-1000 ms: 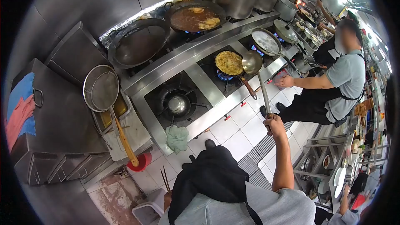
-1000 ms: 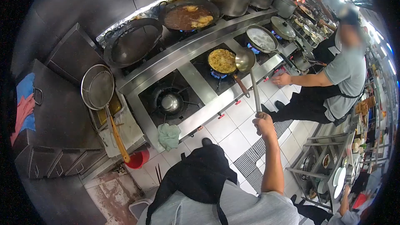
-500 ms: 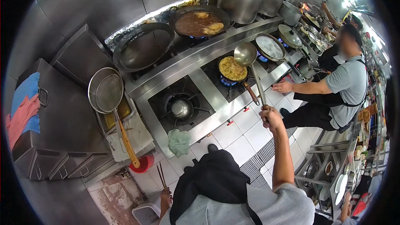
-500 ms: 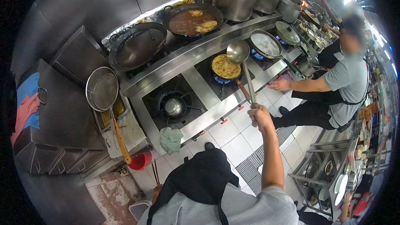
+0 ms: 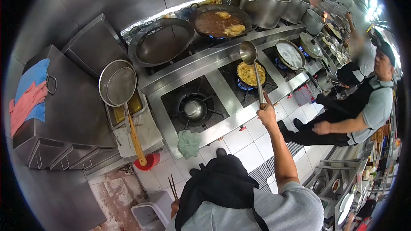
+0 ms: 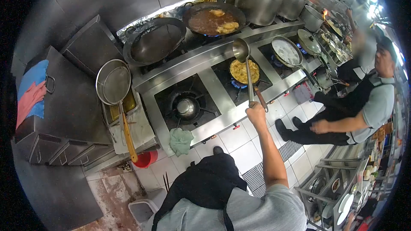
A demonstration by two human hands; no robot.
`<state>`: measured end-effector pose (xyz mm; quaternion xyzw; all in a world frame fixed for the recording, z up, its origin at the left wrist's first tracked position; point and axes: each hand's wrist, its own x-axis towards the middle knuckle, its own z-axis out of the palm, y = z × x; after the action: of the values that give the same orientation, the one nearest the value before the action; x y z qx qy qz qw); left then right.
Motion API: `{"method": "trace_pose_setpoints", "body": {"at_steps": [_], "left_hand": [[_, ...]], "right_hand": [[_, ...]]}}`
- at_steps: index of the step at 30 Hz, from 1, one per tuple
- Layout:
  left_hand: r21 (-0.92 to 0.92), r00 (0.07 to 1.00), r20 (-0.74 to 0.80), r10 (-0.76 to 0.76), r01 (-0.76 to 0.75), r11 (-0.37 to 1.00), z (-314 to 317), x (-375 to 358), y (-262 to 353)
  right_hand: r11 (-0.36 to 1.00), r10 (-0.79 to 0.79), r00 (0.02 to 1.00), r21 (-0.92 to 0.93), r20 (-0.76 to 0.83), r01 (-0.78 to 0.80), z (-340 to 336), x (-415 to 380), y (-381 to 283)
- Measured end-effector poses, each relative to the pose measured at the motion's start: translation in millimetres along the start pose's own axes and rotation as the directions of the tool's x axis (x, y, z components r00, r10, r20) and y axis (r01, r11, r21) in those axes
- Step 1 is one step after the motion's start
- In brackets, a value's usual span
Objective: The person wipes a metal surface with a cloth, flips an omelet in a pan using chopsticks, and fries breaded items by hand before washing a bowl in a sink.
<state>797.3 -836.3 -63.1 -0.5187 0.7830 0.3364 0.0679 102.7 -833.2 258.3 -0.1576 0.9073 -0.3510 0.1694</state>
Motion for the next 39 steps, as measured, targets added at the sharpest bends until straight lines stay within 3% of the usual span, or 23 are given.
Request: {"method": "trace_pose_setpoints", "body": {"at_steps": [4, 7, 9, 10, 12, 14, 16, 18, 20, 22, 23, 24, 26, 27, 28, 29, 30, 32, 33, 35, 36, 38, 39], "left_hand": [[0.082, 0.999, -0.016, 0.052, -0.05, 0.995, 3.4, -2.7, 1.8], [0.237, 0.983, -0.075, 0.165, -0.143, 0.961, 7.1, 5.5, 5.6], [-0.262, 0.987, 0.02, -0.159, 0.159, 0.952, -0.4, 7.2, 6.1], [-0.481, 0.954, 0.099, -0.282, 0.294, 0.826, -16.7, 3.9, 24.2], [-0.678, 0.876, 0.222, -0.428, 0.454, 0.578, -68.2, -10.0, 86.0], [-0.773, 0.698, 0.425, -0.577, 0.611, 0.17, -98.2, -15.8, 110.9], [-0.783, 0.687, 0.403, -0.605, 0.601, 0.16, -88.4, -15.9, 95.4], [-0.8, 0.672, 0.396, -0.626, 0.587, 0.125, -87.7, -20.9, 85.3], [-0.795, 0.666, 0.403, -0.628, 0.594, 0.121, -80.4, -28.7, 74.1], [-0.833, 0.792, 0.161, -0.589, 0.429, 0.349, -73.8, -32.5, 64.1], [-0.821, 0.852, 0.047, -0.522, 0.331, 0.466, -70.2, -37.4, 53.1], [-0.75, 0.876, -0.011, -0.483, 0.312, 0.583, -23.8, -33.7, -4.7], [-0.524, 0.922, -0.103, -0.372, 0.268, 0.808, 0.6, -24.8, -49.8], [-0.455, 0.928, -0.103, -0.357, 0.275, 0.847, -0.3, -21.3, -50.4], [-0.426, 0.928, -0.099, -0.361, 0.288, 0.858, -2.9, -21.2, -47.5], [-0.43, 0.919, -0.088, -0.383, 0.312, 0.847, -5.2, -20.1, -44.6], [-0.428, 0.912, -0.085, -0.401, 0.33, 0.841, -6.9, -18.9, -38.8], [-0.433, 0.902, -0.076, -0.426, 0.355, 0.829, -12.9, -16.9, -30.1], [-0.435, 0.898, -0.071, -0.434, 0.364, 0.824, -15.5, -18.7, -27.2], [-0.433, 0.896, -0.062, -0.44, 0.373, 0.821, -14.2, -20.6, -25.6], [-0.431, 0.894, -0.065, -0.443, 0.375, 0.821, -15.5, -20.7, -23.5], [-0.427, 0.895, -0.064, -0.441, 0.374, 0.823, -13.1, -20.9, -22.8], [-0.427, 0.895, -0.065, -0.442, 0.376, 0.823, -12.3, -23.1, -20.4]], "right_hand": [[0.996, -0.025, 1.0, -0.081, 0.014, 0.026, -1.6, -5.0, -5.1], [0.996, -0.063, 0.995, -0.07, -0.076, 0.057, 4.8, -18.3, -7.1], [0.986, -0.137, 0.988, -0.109, -0.067, 0.129, 9.4, -24.1, 8.1], [0.97, -0.206, 0.977, -0.144, -0.057, 0.196, 17.1, -27.2, 10.4], [0.939, -0.043, 0.996, 0.342, 0.073, 0.016, 8.7, -75.1, -37.0], [0.746, -0.056, 0.936, 0.638, 0.347, -0.192, -1.0, -110.3, -59.8], [0.571, -0.13, 0.863, 0.748, 0.489, -0.338, -12.5, -148.2, -77.4], [0.552, -0.174, 0.766, 0.705, 0.619, -0.445, -14.6, -173.9, -77.4], [0.565, -0.209, 0.605, 0.599, 0.769, -0.567, -15.5, -191.4, -86.4], [0.601, -0.241, 0.489, 0.525, 0.838, -0.603, 5.6, -199.4, -93.1], [0.632, -0.249, 0.481, 0.518, 0.841, -0.577, 27.9, -201.3, -100.1], [0.666, -0.322, 0.351, 0.474, 0.879, -0.576, 55.1, -193.6, -101.9], [0.708, -0.386, 0.414, 0.552, 0.825, -0.44, 106.0, -201.0, -147.1], [0.68, -0.482, 0.356, 0.598, 0.801, -0.425, 151.4, -191.8, -155.6], [0.771, -0.501, 0.348, 0.592, 0.792, -0.237, 165.1, -193.3, -189.5], [0.791, -0.483, 0.478, 0.6, 0.734, -0.122, 203.4, -191.7, -207.2], [0.729, -0.507, 0.529, 0.666, 0.68, -0.158, 258.1, -181.9, -213.1], [0.87, -0.404, 0.607, 0.492, 0.684, 0.025, 265.5, -183.9, -267.4], [0.869, -0.401, 0.613, 0.495, 0.681, 0.019, 274.0, -180.3, -282.5], [0.895, -0.403, 0.558, 0.187, 0.725, 0.404, 286.9, -176.9, -297.4], [0.899, -0.399, 0.565, 0.186, 0.722, 0.397, 285.2, -180.6, -291.7], [0.601, -0.762, 0.407, 0.317, 0.503, 0.734, 275.9, -197.7, -265.2], [0.643, -0.702, 0.422, 0.256, 0.573, 0.722, 296.2, -198.5, -232.2]]}}
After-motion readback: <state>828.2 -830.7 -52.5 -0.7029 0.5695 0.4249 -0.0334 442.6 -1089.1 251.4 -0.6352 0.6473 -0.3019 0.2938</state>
